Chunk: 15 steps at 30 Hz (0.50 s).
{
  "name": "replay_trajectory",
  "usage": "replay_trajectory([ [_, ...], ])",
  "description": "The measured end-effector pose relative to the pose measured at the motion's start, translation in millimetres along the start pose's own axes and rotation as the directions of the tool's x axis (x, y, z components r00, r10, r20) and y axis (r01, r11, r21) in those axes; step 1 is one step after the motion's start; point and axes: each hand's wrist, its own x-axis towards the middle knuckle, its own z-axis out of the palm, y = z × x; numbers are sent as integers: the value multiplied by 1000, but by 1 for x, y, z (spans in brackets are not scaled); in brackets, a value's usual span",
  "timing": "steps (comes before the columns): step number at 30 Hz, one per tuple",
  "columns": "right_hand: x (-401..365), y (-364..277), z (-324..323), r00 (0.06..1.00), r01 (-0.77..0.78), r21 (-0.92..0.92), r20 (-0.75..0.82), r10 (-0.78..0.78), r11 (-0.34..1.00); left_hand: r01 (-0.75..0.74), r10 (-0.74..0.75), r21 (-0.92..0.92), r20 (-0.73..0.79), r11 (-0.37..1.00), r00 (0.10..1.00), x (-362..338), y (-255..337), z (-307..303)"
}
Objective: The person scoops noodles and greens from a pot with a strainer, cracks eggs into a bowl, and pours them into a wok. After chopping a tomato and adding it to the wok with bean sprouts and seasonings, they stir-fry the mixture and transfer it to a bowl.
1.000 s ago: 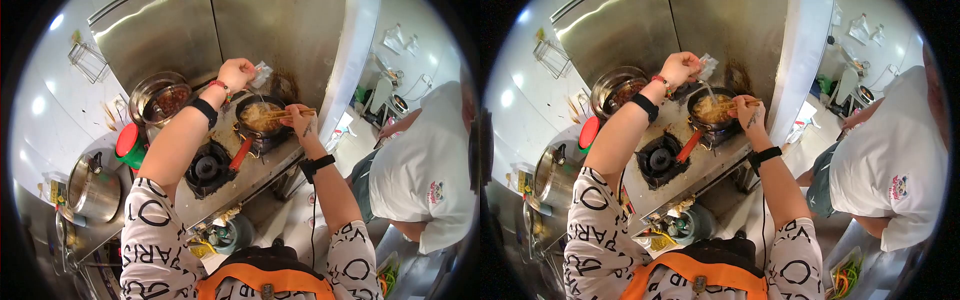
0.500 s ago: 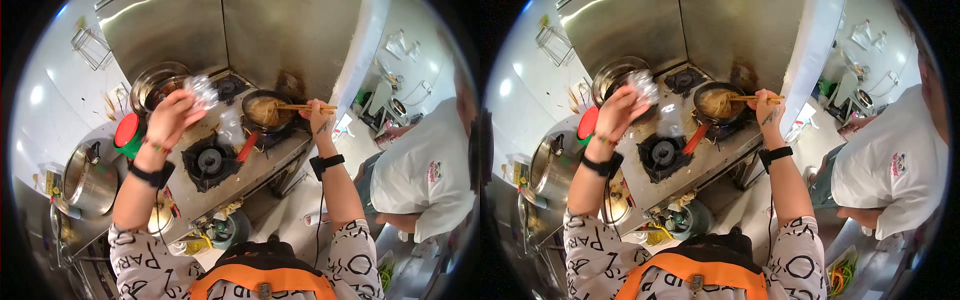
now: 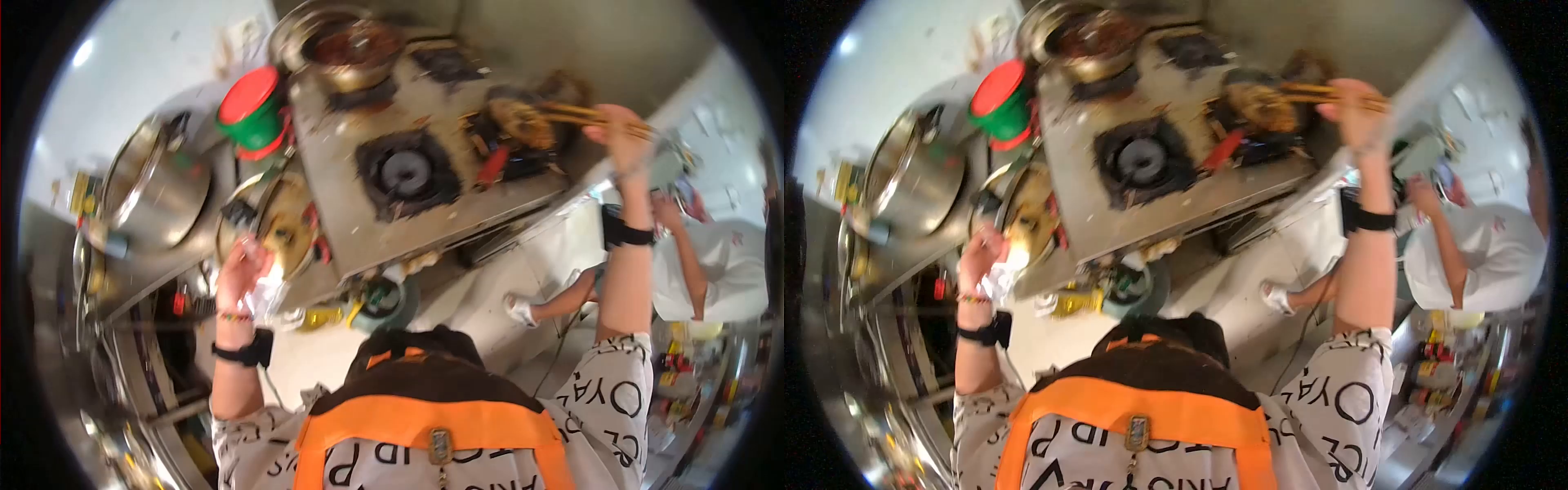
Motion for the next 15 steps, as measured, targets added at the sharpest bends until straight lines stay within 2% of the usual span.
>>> replay_trajectory([
  [1, -1, -7, 0, 995, 76, -11, -63, -77, 997, -28, 33, 74, -63, 997, 997, -4, -11, -3],
  [3, -15, -8, 10, 995, 16, -79, -97, -24, 997, 105, -99, 52, -95, 993, 991, -6, -24, -24],
  [4, -22, -5, 11, 997, 9, -71, -74, -15, 997, 155, -147, 145, -67, 977, 987, 1, -32, -41],
  [5, -27, -2, 8, 991, 24, -61, -128, -32, 998, 206, -203, 236, -37, 950, 978, 5, -39, -51],
  [6, -28, -4, 5, 981, 47, -57, -185, -57, 997, 221, -188, 321, -129, 921, 974, 3, -46, -41],
  [7, -30, -7, 5, 983, 55, -60, -174, -65, 997, 239, -164, 401, -214, 884, 963, 2, -53, -28],
  [9, -38, -5, 2, 967, 23, 58, -253, -7, 998, 209, -136, 419, -198, 884, 971, 8, -64, -19],
  [11, -44, -1, 1, 971, 11, 81, -238, 9, 997, 145, -60, 644, -151, 751, 987, 15, -71, -9],
  [13, -51, -6, 5, 944, -2, 303, -314, 102, 953, 135, -111, 621, -76, 772, 991, 33, -81, -19],
  [14, -52, -1, -1, 940, -2, 394, -312, 136, 919, 124, -126, 666, -46, 736, 991, 37, -82, -19],
  [15, -54, 3, -5, 936, 10, 384, -328, 126, 923, 108, -140, 710, -13, 696, 990, 42, -84, -19],
])
